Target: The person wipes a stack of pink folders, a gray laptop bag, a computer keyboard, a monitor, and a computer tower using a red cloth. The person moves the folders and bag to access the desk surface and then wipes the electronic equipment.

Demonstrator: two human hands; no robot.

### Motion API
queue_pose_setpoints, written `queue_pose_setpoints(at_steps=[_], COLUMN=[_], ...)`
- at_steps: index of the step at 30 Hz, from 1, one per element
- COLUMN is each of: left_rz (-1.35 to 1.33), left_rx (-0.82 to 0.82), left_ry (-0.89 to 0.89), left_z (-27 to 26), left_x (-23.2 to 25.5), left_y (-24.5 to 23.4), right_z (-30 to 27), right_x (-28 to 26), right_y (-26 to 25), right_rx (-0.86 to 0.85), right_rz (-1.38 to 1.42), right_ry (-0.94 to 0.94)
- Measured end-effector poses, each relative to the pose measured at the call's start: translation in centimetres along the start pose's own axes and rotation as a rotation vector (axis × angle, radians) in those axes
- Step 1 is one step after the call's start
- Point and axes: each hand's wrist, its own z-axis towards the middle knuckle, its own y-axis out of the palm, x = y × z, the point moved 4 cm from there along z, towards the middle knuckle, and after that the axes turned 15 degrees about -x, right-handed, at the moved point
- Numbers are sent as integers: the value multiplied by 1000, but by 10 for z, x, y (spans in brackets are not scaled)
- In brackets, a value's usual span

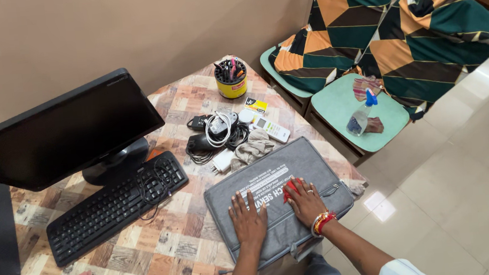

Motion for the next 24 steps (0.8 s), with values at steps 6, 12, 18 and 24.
queue_pose_setpoints(at_steps=[6, 12, 18, 24], left_rz=[26, -48, -37, -61], left_rx=[-8, -51, -71, -61], left_ry=[4, 90, 41, 9], left_z=[18, 49, 69, 73], left_x=[19, 69, 99, 100], left_y=[1, 15, 31, 34], right_z=[36, 62, 69, 73], right_x=[42, 75, 75, 73], right_y=[-20, -32, -38, -42], right_rx=[-17, -120, -138, -202], right_rz=[-20, -24, -43, -42], right_ry=[-30, -134, -329, -407])
